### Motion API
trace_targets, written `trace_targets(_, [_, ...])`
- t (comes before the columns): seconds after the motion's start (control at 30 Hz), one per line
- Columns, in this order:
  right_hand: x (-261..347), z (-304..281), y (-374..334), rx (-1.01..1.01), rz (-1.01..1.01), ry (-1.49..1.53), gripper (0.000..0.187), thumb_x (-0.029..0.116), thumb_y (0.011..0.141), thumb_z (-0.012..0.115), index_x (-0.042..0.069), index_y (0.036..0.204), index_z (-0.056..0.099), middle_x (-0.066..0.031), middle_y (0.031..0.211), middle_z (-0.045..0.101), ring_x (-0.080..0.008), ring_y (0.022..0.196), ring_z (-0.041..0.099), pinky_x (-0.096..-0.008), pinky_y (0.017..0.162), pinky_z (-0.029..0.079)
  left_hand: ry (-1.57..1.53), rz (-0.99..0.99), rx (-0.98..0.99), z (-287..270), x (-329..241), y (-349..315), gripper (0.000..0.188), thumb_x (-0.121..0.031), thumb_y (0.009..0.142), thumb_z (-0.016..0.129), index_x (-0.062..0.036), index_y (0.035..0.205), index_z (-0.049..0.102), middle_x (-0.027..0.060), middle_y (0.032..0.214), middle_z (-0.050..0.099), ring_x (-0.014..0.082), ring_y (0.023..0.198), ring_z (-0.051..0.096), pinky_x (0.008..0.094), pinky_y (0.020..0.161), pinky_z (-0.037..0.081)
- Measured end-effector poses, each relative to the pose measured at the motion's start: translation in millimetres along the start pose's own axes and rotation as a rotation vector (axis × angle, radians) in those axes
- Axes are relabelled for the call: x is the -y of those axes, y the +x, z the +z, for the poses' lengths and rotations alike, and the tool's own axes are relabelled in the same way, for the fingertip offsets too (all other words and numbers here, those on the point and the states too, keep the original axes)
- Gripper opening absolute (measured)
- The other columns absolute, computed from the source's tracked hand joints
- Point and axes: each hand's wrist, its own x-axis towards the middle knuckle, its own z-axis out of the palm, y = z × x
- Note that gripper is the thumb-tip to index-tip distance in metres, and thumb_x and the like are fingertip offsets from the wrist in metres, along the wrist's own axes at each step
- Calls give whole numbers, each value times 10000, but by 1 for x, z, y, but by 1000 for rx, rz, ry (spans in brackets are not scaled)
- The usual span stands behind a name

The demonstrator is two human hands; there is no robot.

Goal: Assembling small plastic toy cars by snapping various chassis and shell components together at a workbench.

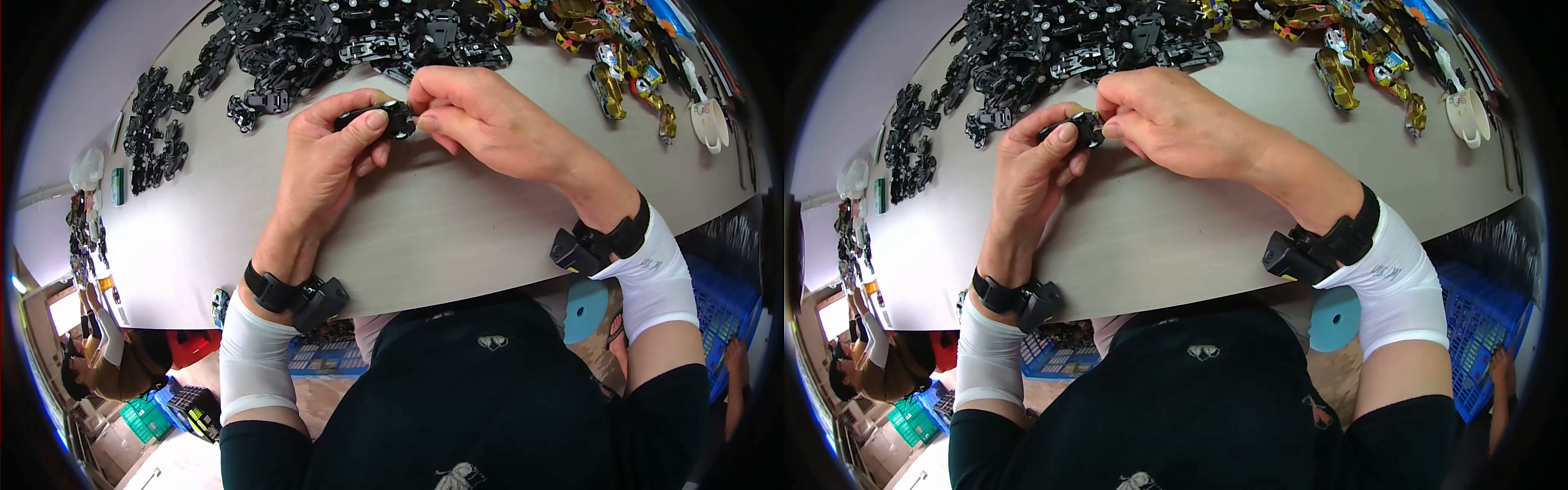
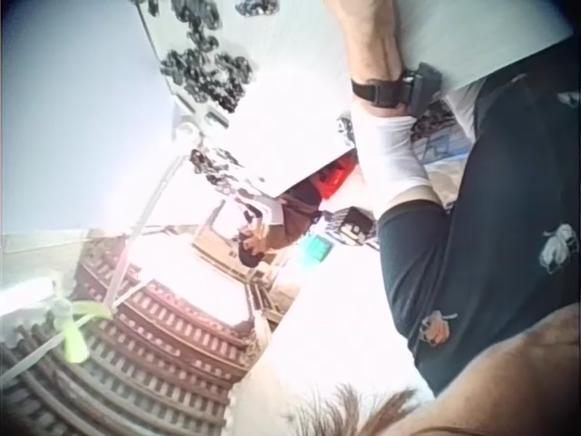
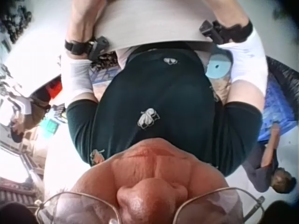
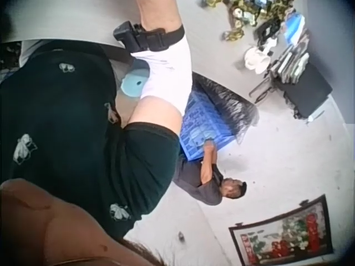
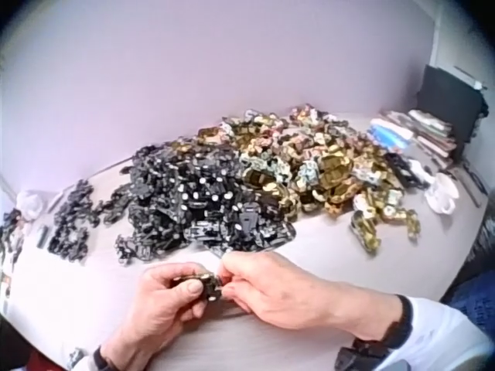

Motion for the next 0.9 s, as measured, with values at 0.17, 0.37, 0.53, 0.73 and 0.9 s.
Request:
trace_targets(0.17, [-24, 13, 7, -262, -244, -302, 72, 88, 819, 550, 16, 814, 557, -160, 673, 584, -353, 673, 573, -425, 591, 425, 143, 26, -124, 10, 5, 0, 222, -69, 857, 607, 67, 1032, 595, 60, 660, 598, 72, 503, 507, 175, 438, 363])
trace_targets(0.37, [-12, 11, 5, -192, -126, -435, 81, 90, 820, 535, 17, 811, 568, -173, 720, 610, -373, 728, 589, -445, 636, 448, 215, 67, -147, 12, 9, 1, 229, -66, 854, 604, 76, 1033, 591, 66, 629, 595, 70, 486, 506, 172, 423, 357])
trace_targets(0.53, [-17, 9, 7, -208, -139, -615, 127, 118, 826, 531, 10, 875, 576, -187, 730, 613, -365, 729, 595, -441, 641, 460, 284, 59, -164, 9, 8, 5, 255, -67, 836, 624, 67, 1051, 588, 59, 644, 599, 67, 514, 519, 172, 456, 382])
trace_targets(0.73, [-8, 5, 4, -144, -135, -71, 118, 34, 856, 494, 23, 956, 555, -19, 652, 511, -94, 625, 490, -245, 580, 405, 264, 29, -65, 5, -1, 4, 303, -55, 788, 669, 26, 1070, 594, 25, 766, 618, 51, 595, 537, 174, 505, 405])
trace_targets(0.9, [-9, -2, -2, 85, -115, 48, 102, 44, 875, 497, 1, 895, 588, -5, 660, 553, -60, 606, 497, -217, 560, 405, 120, 131, -97, 4, 3, 3, 295, -61, 788, 683, 11, 1060, 594, 19, 825, 619, 73, 705, 575, 192, 619, 467])
